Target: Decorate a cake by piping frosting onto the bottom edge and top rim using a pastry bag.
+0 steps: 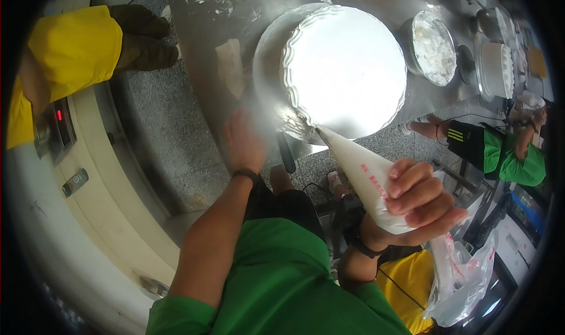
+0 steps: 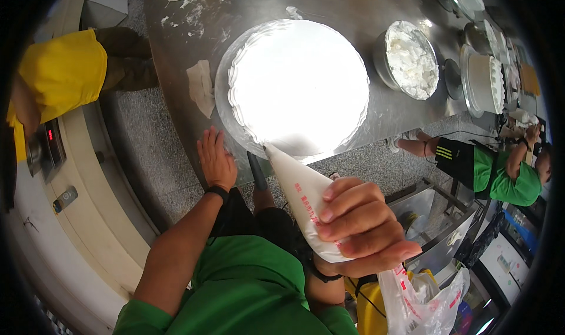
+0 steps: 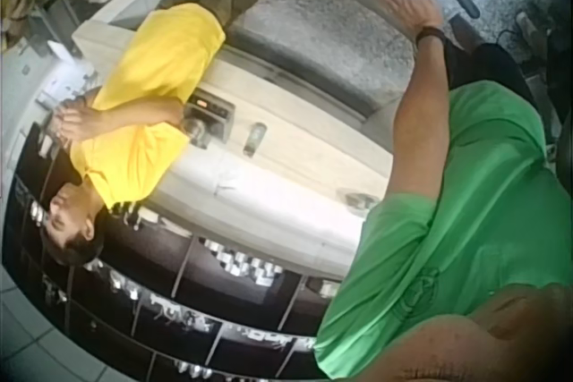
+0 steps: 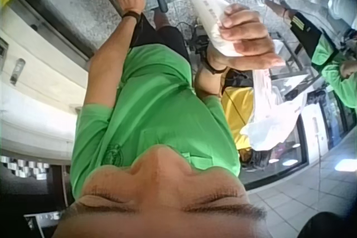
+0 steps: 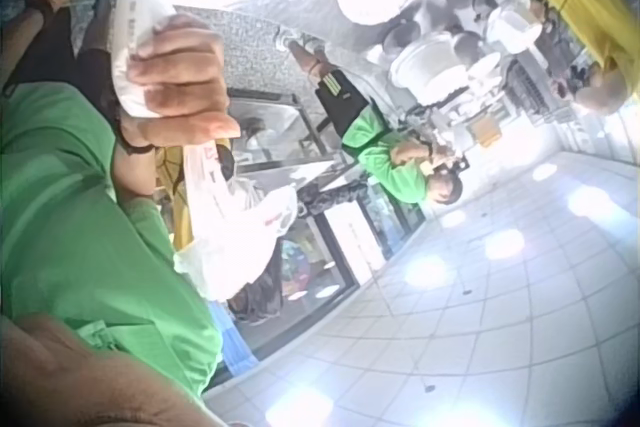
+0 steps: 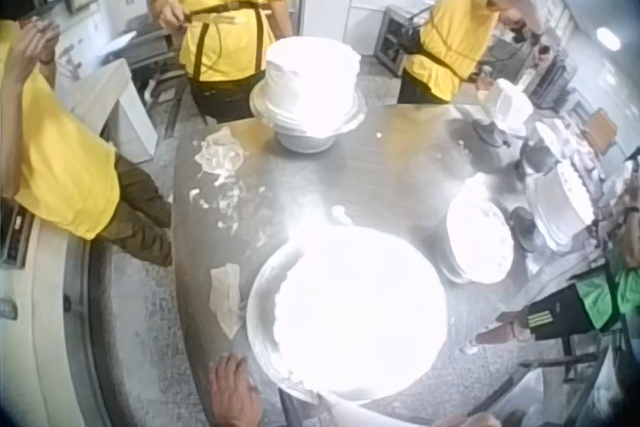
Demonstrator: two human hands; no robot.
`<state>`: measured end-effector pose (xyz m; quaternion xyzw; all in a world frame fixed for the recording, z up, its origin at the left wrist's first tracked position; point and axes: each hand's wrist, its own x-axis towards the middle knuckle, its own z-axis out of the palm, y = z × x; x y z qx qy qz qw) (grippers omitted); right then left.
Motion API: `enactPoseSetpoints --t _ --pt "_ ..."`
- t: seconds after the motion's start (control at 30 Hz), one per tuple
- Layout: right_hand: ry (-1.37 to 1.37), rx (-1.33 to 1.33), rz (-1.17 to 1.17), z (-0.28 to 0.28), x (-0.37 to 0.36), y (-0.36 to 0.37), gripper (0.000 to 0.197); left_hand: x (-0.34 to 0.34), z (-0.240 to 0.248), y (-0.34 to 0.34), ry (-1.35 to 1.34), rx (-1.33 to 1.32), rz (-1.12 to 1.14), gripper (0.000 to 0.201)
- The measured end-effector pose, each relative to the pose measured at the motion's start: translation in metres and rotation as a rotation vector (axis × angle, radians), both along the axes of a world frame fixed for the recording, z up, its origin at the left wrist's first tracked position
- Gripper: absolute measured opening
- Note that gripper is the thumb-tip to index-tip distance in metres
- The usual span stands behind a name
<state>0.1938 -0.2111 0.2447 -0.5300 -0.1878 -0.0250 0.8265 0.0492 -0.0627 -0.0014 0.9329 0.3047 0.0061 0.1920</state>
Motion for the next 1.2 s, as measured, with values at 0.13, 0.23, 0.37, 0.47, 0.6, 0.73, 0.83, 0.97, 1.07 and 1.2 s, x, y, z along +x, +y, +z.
enactPoseSetpoints --t 0.13,0.23,0.37,0.47,0.6,0.73,0.83,0.97,1.07,1.2 --pt "-0.006 0.003 0.005 0.000 0.002 0.000 0.068 0.000 -0.002 -0.001 0.005 0.013 0.000 0.057" --pt "-0.009 0.011 0.024 0.001 0.002 -0.001 0.068 0.000 -0.003 -0.001 0.011 -0.001 0.006 0.057" --pt "-0.007 0.017 0.042 0.002 0.004 -0.004 0.070 0.002 -0.002 -0.002 0.018 -0.008 0.002 0.057" --pt "0.005 0.036 0.020 0.005 0.004 -0.003 0.072 0.001 -0.003 -0.003 -0.010 -0.008 0.004 0.057" --pt "0.017 0.047 0.021 0.007 0.004 -0.005 0.073 0.002 -0.002 -0.004 -0.016 0.010 0.004 0.057" --pt "0.010 0.062 0.033 0.006 0.004 -0.007 0.072 0.003 0.000 -0.003 -0.005 0.025 -0.010 0.057" --pt "0.010 0.076 0.032 0.005 0.003 -0.005 0.071 0.004 0.005 -0.004 0.009 0.029 -0.018 0.056" --pt "0.010 0.076 0.041 0.004 0.001 -0.006 0.071 0.002 0.001 -0.004 0.002 0.036 -0.017 0.056" --pt "0.011 0.078 0.033 0.002 0.002 -0.009 0.071 0.003 0.001 -0.004 -0.007 0.045 -0.026 0.056" --pt "0.016 0.078 0.020 0.000 0.002 -0.013 0.071 0.001 -0.002 -0.005 -0.013 0.044 -0.011 0.055"
